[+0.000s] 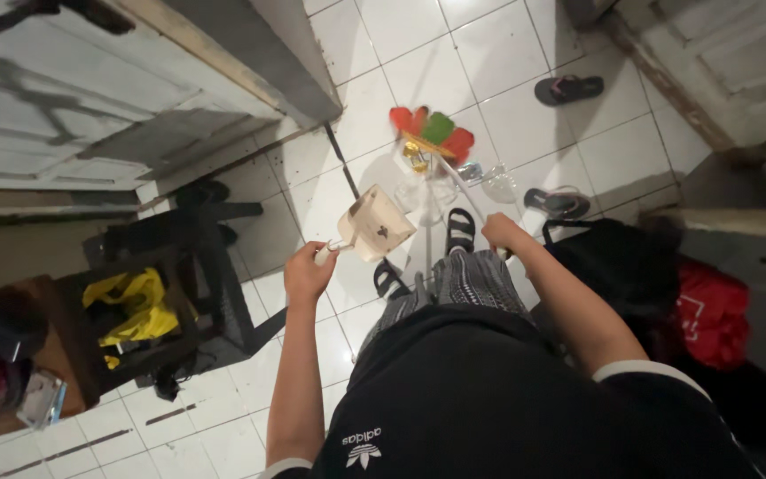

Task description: The person sweeps debris from a tiled floor into a handheld dustpan using a broom.

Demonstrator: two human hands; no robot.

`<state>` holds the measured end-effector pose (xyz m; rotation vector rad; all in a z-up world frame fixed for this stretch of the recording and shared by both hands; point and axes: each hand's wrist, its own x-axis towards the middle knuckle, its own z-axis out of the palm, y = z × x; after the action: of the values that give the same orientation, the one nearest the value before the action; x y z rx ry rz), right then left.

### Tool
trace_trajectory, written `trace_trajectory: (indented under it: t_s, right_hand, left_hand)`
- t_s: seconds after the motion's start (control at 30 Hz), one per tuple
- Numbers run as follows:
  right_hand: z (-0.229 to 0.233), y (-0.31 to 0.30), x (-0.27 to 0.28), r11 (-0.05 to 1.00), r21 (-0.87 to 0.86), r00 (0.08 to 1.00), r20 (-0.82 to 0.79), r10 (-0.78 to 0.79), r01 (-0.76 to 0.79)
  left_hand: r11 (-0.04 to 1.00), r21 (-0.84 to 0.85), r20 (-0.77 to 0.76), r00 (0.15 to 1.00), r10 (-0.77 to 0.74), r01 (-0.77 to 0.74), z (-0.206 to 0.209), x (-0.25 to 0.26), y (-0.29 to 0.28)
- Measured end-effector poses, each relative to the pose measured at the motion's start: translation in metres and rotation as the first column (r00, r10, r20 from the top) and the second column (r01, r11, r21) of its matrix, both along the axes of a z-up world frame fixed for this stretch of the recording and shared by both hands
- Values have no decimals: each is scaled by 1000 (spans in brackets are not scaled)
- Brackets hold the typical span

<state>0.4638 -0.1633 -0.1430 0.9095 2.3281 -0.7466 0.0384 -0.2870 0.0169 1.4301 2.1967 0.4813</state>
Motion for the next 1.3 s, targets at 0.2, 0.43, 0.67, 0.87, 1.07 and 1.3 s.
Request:
trace_trajectory:
  t_s: [0.2, 0.43, 0.67, 0.87, 1.07, 1.3]
  right_hand:
    - [1, -50, -31, 972, -139, 981, 56, -185, 191]
    - [0, -99, -49, 611, -304, 672, 161, -723, 731]
    - [32, -100, -33, 565, -463, 676, 108, -729, 683]
    - [77, -67, -32, 488, -401, 567, 100, -818, 775]
    - [40, -3, -98, 618, -278, 638, -26, -770, 735]
    - [-17, 23, -174, 893, -30, 893, -17, -451, 450]
  left_hand:
    - [999, -34, 4, 1000, 22, -22, -2, -28, -34]
    - [995, -49, 3, 997, 83, -82, -10, -49, -62]
    - [991, -14, 76, 988, 134, -134, -18, -61, -91]
    - [980, 57, 88, 979, 183, -189, -12, -72, -115]
    - [954, -9, 118, 947, 298, -300, -3, -72, -135]
    - [958, 26, 104, 953, 283, -287, -6, -75, -154]
